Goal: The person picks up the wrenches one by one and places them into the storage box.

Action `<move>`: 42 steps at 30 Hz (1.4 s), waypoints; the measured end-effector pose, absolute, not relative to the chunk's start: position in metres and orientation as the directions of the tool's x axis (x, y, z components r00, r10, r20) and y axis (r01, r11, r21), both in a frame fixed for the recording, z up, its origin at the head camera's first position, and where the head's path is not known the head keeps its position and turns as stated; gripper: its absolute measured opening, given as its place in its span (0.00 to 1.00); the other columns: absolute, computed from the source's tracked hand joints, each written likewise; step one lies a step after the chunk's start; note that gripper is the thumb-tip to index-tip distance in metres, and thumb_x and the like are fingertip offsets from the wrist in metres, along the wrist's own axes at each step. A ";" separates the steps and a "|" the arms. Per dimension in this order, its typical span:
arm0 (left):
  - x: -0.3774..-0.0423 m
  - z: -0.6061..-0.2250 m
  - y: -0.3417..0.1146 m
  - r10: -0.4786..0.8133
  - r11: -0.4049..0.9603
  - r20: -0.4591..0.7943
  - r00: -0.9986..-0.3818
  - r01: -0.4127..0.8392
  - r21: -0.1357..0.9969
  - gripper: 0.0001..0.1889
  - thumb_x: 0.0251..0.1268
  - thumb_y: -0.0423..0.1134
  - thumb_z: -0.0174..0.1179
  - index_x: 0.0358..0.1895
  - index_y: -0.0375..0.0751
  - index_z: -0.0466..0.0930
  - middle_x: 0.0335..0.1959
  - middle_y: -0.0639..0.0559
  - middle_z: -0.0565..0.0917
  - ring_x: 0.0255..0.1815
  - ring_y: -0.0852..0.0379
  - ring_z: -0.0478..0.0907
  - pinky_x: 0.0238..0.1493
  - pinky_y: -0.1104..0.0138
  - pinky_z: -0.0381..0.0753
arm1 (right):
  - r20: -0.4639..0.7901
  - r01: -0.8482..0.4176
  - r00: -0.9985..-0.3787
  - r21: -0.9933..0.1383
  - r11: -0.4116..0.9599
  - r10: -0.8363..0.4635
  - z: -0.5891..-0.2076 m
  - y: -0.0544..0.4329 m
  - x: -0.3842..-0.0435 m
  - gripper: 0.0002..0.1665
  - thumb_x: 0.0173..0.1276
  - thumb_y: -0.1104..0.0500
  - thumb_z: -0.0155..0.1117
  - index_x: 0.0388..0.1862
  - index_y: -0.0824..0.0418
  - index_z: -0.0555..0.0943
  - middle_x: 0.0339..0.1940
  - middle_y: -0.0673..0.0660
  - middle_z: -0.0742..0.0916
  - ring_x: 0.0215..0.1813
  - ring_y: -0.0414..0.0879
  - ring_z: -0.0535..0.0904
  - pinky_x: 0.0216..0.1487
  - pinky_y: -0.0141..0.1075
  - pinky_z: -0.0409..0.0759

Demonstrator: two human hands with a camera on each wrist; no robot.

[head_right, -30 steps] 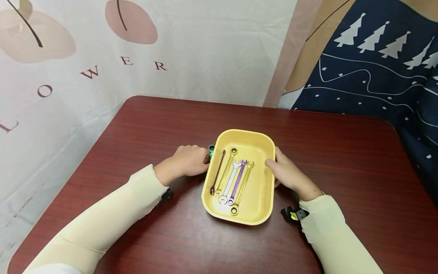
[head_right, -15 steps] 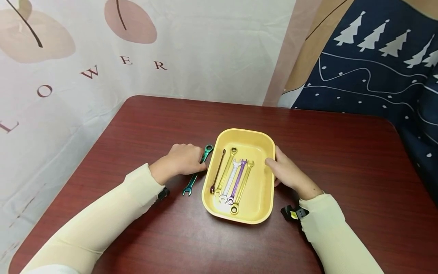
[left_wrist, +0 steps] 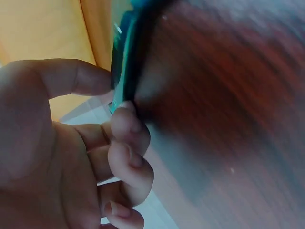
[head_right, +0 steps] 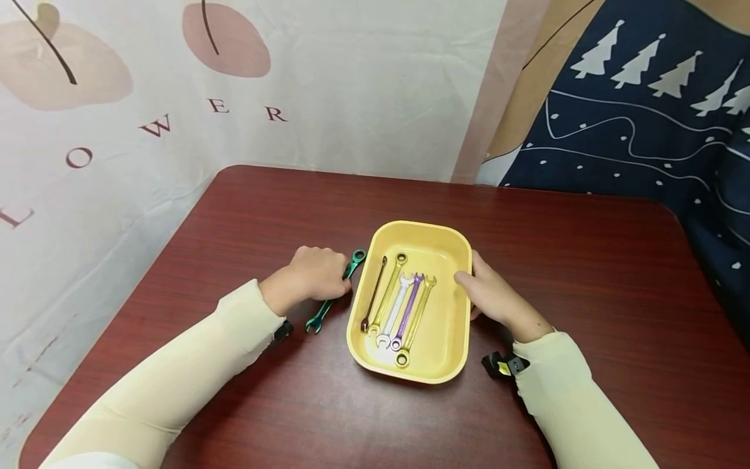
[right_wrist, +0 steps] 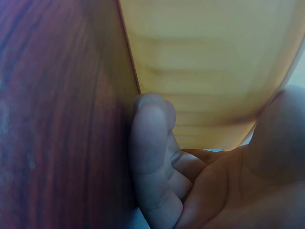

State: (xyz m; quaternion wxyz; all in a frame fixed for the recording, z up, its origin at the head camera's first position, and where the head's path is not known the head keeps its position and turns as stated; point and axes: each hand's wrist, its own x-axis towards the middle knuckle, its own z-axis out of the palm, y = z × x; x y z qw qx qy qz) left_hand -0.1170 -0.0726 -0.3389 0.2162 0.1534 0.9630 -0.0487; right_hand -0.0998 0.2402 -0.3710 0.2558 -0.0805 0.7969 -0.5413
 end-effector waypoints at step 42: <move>-0.117 -0.338 -0.076 0.246 0.959 -0.374 -0.894 0.281 -0.043 0.17 0.66 0.45 0.55 0.17 0.49 0.70 0.19 0.53 0.74 0.25 0.54 0.74 0.30 0.57 0.75 | -0.324 0.151 -0.858 -0.901 0.406 -0.399 -0.373 0.242 -0.099 0.38 0.76 0.61 0.39 0.81 0.58 0.41 0.39 0.69 0.86 0.31 0.55 0.89 0.28 0.50 0.85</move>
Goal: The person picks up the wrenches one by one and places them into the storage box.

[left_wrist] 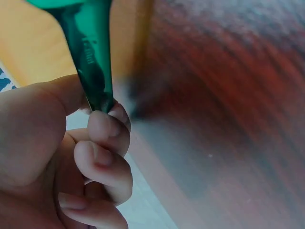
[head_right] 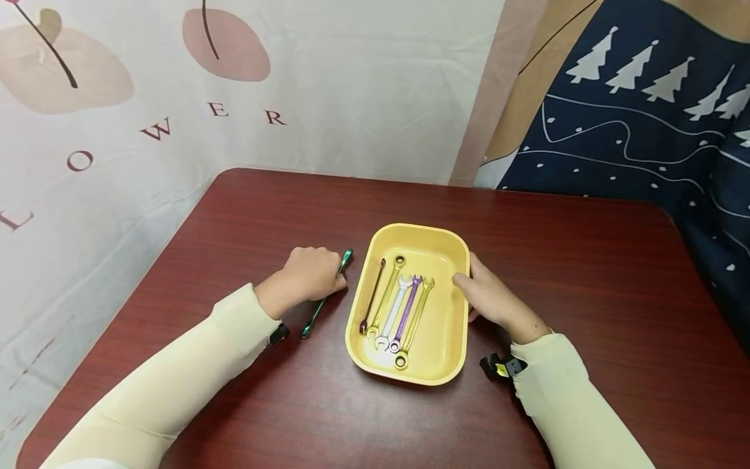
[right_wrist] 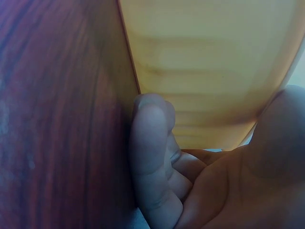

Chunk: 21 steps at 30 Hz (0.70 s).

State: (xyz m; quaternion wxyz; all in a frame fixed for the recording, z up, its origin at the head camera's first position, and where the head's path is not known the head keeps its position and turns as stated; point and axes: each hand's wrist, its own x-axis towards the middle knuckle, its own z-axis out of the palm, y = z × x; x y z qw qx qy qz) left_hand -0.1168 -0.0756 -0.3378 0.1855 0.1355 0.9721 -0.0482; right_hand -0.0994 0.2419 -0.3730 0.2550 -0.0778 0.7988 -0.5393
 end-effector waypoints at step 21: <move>-0.106 -0.310 -0.067 0.307 0.949 -0.236 -0.922 0.315 0.005 0.21 0.68 0.46 0.50 0.14 0.50 0.67 0.15 0.55 0.70 0.21 0.53 0.73 0.24 0.58 0.72 | -0.316 0.145 -0.860 -0.904 0.402 -0.401 -0.374 0.242 -0.099 0.39 0.76 0.61 0.39 0.81 0.58 0.40 0.38 0.68 0.87 0.30 0.55 0.88 0.27 0.51 0.85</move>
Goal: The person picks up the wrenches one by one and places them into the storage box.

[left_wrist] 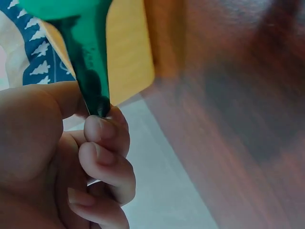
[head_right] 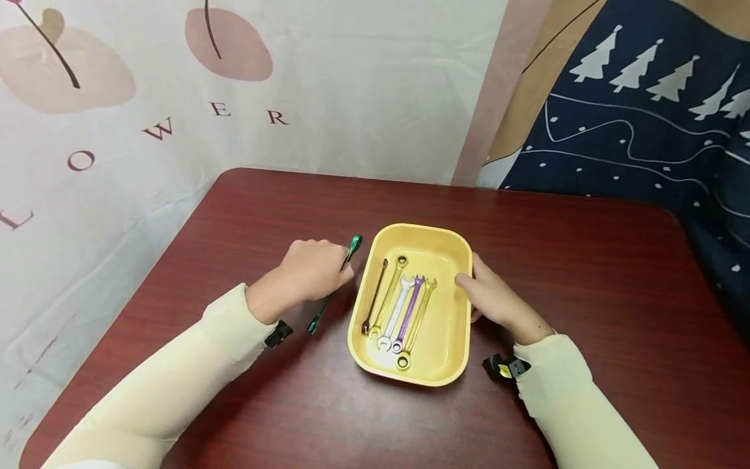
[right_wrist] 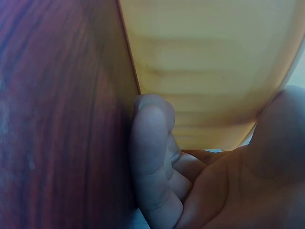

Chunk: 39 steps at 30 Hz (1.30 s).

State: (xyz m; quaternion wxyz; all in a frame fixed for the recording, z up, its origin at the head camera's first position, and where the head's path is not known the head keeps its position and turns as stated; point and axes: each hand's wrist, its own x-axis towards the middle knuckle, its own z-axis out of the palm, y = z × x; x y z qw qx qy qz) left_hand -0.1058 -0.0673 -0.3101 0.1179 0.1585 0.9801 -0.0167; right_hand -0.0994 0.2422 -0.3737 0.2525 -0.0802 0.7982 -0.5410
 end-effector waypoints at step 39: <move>-0.103 -0.314 0.028 0.530 0.847 -0.236 -0.814 0.497 0.187 0.26 0.74 0.51 0.48 0.11 0.54 0.67 0.07 0.62 0.66 0.17 0.60 0.73 0.56 0.51 0.68 | -0.321 0.136 -0.855 -0.897 0.421 -0.407 -0.371 0.240 -0.098 0.39 0.77 0.60 0.39 0.81 0.59 0.39 0.41 0.68 0.86 0.33 0.52 0.89 0.29 0.49 0.85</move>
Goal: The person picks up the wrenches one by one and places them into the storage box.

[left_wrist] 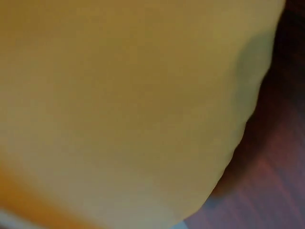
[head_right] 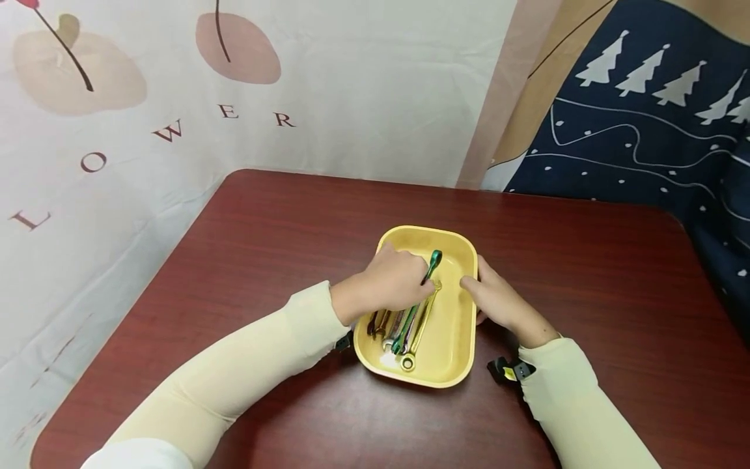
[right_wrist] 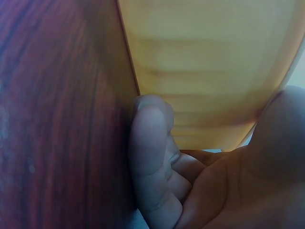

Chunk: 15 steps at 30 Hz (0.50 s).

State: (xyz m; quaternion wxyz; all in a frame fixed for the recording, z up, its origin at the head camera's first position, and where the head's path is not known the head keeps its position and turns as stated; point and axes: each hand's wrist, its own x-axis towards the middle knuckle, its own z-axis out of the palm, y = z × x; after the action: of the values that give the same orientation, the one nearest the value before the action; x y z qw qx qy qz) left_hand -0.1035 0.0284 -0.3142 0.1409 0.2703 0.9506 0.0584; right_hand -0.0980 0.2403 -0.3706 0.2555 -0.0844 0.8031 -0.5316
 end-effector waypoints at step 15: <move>-0.104 -0.340 0.037 0.542 0.839 -0.294 -0.787 0.482 0.254 0.27 0.75 0.53 0.49 0.13 0.52 0.67 0.09 0.60 0.66 0.17 0.59 0.73 0.54 0.53 0.69 | -0.311 0.131 -0.863 -0.899 0.417 -0.399 -0.371 0.241 -0.099 0.39 0.76 0.60 0.39 0.81 0.58 0.40 0.39 0.67 0.87 0.31 0.53 0.88 0.27 0.50 0.85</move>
State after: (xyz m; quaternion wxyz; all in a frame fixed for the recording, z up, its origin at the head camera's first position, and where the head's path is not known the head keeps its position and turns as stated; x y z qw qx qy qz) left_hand -0.1044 0.0369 -0.3399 0.1802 0.2718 0.9417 0.0827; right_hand -0.0991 0.2413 -0.3705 0.2486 -0.0834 0.8042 -0.5335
